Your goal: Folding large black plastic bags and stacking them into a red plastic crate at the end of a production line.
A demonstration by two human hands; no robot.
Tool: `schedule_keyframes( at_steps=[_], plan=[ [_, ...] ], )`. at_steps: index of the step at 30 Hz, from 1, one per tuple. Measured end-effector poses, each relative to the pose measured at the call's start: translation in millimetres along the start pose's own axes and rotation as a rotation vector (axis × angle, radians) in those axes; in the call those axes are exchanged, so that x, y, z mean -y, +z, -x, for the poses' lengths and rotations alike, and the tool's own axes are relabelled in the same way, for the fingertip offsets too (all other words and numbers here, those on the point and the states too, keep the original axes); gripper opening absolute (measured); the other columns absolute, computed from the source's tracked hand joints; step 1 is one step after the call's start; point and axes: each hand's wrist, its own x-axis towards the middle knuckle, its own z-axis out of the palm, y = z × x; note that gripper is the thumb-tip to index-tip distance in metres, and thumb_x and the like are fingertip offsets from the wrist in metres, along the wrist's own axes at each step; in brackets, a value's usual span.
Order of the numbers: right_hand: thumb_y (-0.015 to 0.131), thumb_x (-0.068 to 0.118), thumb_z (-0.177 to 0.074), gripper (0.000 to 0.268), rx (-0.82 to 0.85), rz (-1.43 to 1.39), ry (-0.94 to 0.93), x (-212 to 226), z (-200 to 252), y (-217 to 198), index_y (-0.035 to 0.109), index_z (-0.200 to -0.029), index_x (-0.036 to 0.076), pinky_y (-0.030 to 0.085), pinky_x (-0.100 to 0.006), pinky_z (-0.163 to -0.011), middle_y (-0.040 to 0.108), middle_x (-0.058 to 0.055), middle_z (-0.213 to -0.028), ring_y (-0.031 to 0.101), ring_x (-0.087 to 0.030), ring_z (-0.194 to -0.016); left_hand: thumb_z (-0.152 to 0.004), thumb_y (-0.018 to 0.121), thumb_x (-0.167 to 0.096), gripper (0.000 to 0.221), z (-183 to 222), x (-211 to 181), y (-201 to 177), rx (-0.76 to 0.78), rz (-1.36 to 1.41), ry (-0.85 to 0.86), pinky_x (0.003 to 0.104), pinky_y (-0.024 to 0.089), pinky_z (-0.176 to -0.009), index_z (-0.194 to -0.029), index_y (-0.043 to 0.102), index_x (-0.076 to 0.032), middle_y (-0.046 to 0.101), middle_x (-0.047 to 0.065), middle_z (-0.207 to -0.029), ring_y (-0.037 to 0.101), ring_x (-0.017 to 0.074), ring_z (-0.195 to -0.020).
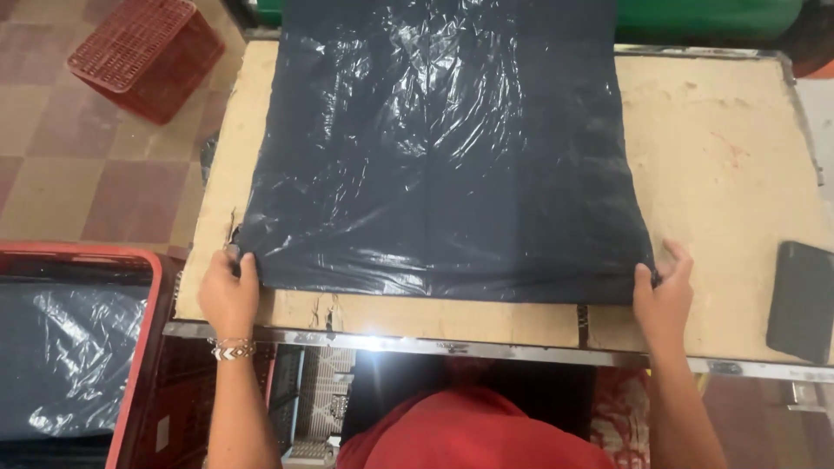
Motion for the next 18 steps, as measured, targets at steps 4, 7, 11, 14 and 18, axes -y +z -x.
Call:
schedule_keyframes(
  at_steps=[4, 7, 11, 14, 18],
  plan=[
    [0.045, 0.022, -0.1, 0.051, -0.03, 0.042, -0.002, -8.9, 26.6, -2.9, 0.042, -0.144, -0.004, 0.044, -0.053, -0.087, 0.058, -0.027, -0.133, 0.059, -0.045, -0.109, -0.098, 0.058, -0.037, 0.029, 19.6, 3.4, -11.2, 0.07, -0.078, -0.096, 0.049, 0.045, -0.059, -0.099, 0.063, -0.008, 0.068, 0.011, -0.076, 0.064, 0.0361, -0.068],
    [0.039, 0.031, -0.103, 0.055, 0.036, -0.039, 0.061, -19.5, 47.1, -10.4, 0.039, -0.145, -0.005, 0.044, -0.05, -0.094, 0.051, -0.028, -0.141, 0.053, -0.043, -0.125, -0.097, 0.063, -0.032, 0.025, 33.7, 12.9, -23.2, 0.053, -0.025, -0.037, 0.05, 0.049, -0.068, -0.099, 0.064, -0.007, 0.072, 0.013, -0.091, 0.067, 0.0379, -0.082],
    [0.077, 0.035, -0.08, 0.077, -0.058, 0.075, 0.308, -42.8, 69.4, -11.3, 0.045, -0.146, 0.011, 0.04, -0.042, -0.096, 0.059, -0.007, -0.109, 0.057, -0.025, -0.103, -0.098, 0.055, -0.01, 0.026, 38.9, -9.4, -49.0, 0.287, 0.608, -0.218, 0.031, 0.045, -0.097, -0.123, 0.059, -0.002, 0.066, 0.012, -0.12, 0.062, 0.0185, -0.107],
    [0.079, 0.031, -0.077, 0.069, -0.124, 0.029, 0.37, -23.6, 78.2, -10.2, 0.05, -0.137, 0.01, 0.042, -0.04, -0.097, 0.059, -0.007, -0.119, 0.058, -0.024, -0.111, -0.097, 0.059, -0.006, 0.031, 28.5, -25.0, -60.4, 0.449, 0.611, -0.324, 0.03, 0.046, -0.096, -0.127, 0.062, 0.0, 0.066, 0.012, -0.12, 0.06, 0.0176, -0.107],
    [0.074, 0.019, -0.082, 0.062, -0.066, -0.173, 0.378, 16.9, 71.6, -12.3, 0.047, -0.137, 0.007, 0.043, -0.043, -0.106, 0.054, -0.013, -0.141, 0.052, -0.032, -0.131, -0.098, 0.068, -0.016, 0.024, 14.1, -51.3, -77.4, 0.551, 0.335, -0.449, 0.036, 0.045, -0.092, -0.118, 0.069, -0.002, 0.069, 0.009, -0.111, 0.06, 0.0215, -0.101]
  ],
)
